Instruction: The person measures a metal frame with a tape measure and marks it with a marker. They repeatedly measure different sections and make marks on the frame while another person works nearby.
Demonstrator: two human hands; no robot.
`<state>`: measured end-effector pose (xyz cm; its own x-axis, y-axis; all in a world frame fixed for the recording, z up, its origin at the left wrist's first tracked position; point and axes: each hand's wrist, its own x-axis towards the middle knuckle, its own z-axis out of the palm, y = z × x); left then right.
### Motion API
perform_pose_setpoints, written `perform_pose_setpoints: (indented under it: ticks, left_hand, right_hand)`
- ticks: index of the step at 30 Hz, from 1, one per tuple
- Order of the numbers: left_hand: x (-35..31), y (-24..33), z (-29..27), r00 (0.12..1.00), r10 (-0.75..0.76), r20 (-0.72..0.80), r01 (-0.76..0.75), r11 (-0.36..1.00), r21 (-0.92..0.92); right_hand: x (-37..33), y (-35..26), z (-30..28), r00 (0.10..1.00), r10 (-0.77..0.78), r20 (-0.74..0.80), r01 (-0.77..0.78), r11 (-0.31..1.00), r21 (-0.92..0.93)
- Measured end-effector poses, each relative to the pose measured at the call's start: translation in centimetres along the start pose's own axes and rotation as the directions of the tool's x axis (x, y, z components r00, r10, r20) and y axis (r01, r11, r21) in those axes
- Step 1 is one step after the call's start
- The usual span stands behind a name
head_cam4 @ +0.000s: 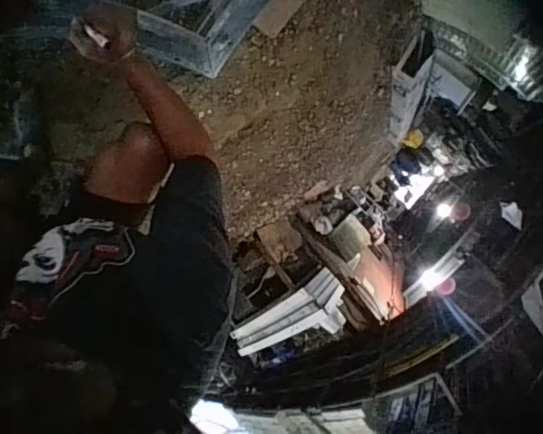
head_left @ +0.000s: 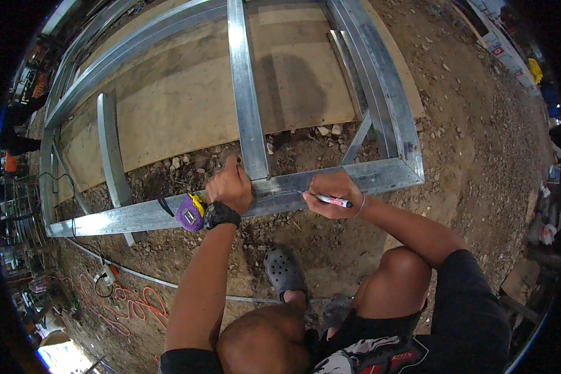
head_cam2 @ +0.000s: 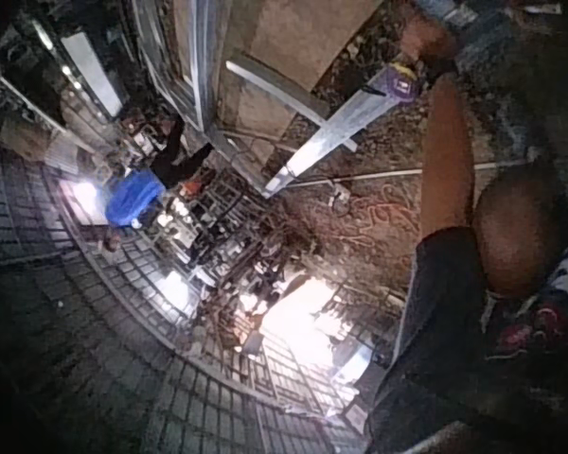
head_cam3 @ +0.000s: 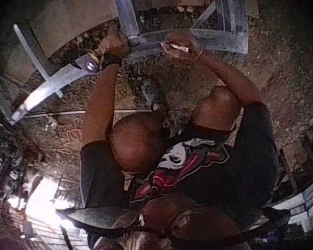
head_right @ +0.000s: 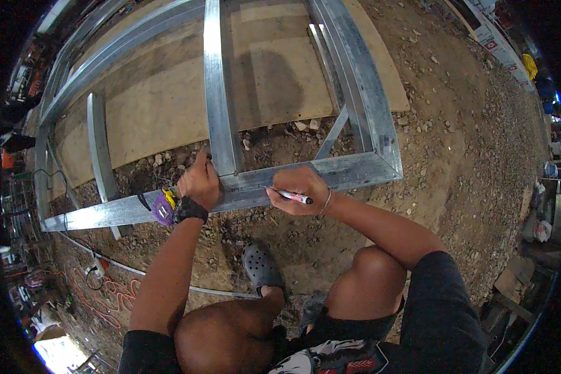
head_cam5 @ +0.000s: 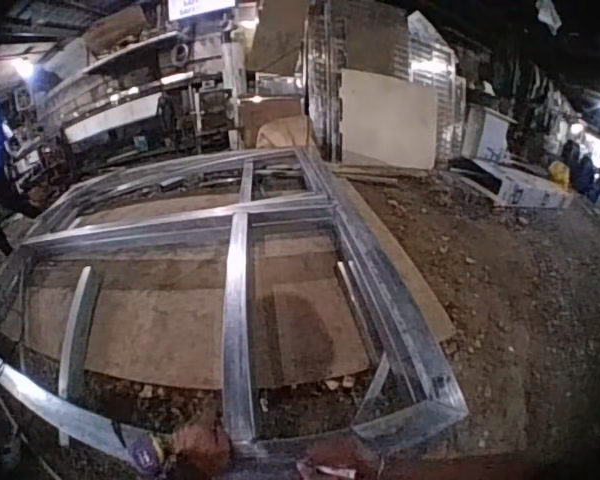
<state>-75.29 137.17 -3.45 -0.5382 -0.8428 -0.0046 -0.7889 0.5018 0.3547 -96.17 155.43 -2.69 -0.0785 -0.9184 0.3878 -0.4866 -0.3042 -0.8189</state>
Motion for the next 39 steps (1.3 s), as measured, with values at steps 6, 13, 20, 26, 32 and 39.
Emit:
perform_pose_setpoints:
  ticks: [6,13,20,26,32,39]
  left_hand:
    - [0.0,-0.1,0.0,1.0,0.01,-0.005,-0.01,1.0,-0.008]
    - [-0.1,0.4,-0.5,0.999,0.029,-0.015,-0.03,0.999,-0.039]
    - [-0.1,0.4,-0.6,1.0,0.014,-0.018,-0.015,0.999,-0.045]
    - [-0.1,0.0,-0.1,1.0,0.012,-0.002,-0.012,1.0,-0.021]
    - [-0.2,0.0,0.0,0.999,0.023,-0.029,-0.024,0.999,-0.045]
    - [0.0,-0.2,0.3,0.999,0.026,-0.027,-0.027,0.999,-0.039]
  right_hand:
    - [-0.1,0.2,0.0,1.0,-0.019,0.015,0.019,1.0,0.0]
    - [-0.1,0.6,-0.2,0.998,-0.059,0.037,0.061,0.996,-0.067]
    - [-0.1,0.7,-0.2,0.997,-0.066,0.046,0.069,0.995,-0.078]
    - [0.1,0.5,-0.4,0.996,-0.071,0.051,0.075,0.994,-0.08]
    - [-0.1,0.5,-0.1,0.999,0.007,0.046,-0.008,1.0,0.01]
    - [0.2,0.2,-0.3,0.999,-0.024,0.042,0.023,1.0,0.008]
